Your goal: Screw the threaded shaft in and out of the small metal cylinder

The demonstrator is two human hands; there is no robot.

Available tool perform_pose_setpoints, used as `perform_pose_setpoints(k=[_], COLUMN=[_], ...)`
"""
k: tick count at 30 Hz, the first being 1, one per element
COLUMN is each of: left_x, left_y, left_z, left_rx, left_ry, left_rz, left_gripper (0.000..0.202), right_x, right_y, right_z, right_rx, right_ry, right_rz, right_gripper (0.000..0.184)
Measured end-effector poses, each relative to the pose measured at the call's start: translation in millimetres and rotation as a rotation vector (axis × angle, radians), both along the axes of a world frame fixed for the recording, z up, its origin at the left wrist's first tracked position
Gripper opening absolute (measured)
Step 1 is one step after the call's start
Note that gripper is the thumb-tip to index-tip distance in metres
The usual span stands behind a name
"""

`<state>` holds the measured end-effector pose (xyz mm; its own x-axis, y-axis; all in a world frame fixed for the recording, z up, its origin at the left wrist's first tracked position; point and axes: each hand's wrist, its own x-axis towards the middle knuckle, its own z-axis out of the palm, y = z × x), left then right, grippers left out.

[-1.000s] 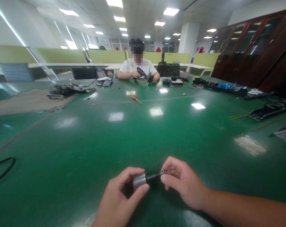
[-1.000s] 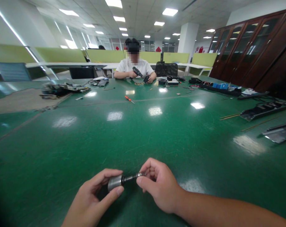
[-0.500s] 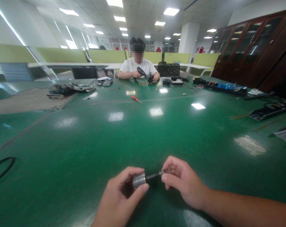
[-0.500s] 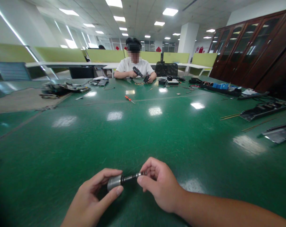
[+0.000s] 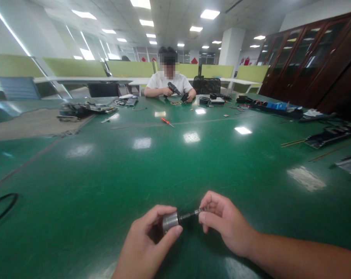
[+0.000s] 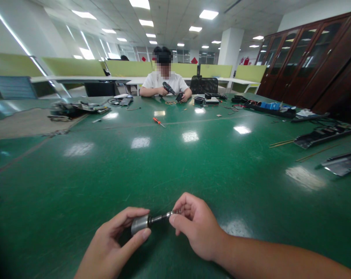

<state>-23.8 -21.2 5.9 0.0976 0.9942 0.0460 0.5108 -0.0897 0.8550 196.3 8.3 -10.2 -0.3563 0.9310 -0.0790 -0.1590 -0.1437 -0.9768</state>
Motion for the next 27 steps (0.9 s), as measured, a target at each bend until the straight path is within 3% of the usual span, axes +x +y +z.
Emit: perform_pose_setpoints(k=[27], left_x=[1.0], left_y=[0.7], left_z=[2.0], left_rx=[0.007], left_ry=[-0.04], left_rz=[0.025], left_gripper=[0.023], right_x=[0.6], right_y=[0.5], right_z=[-0.7], right_rx=[-0.016], right_ry=[0.006], right_rz=[-0.001], right_gripper=[0.021])
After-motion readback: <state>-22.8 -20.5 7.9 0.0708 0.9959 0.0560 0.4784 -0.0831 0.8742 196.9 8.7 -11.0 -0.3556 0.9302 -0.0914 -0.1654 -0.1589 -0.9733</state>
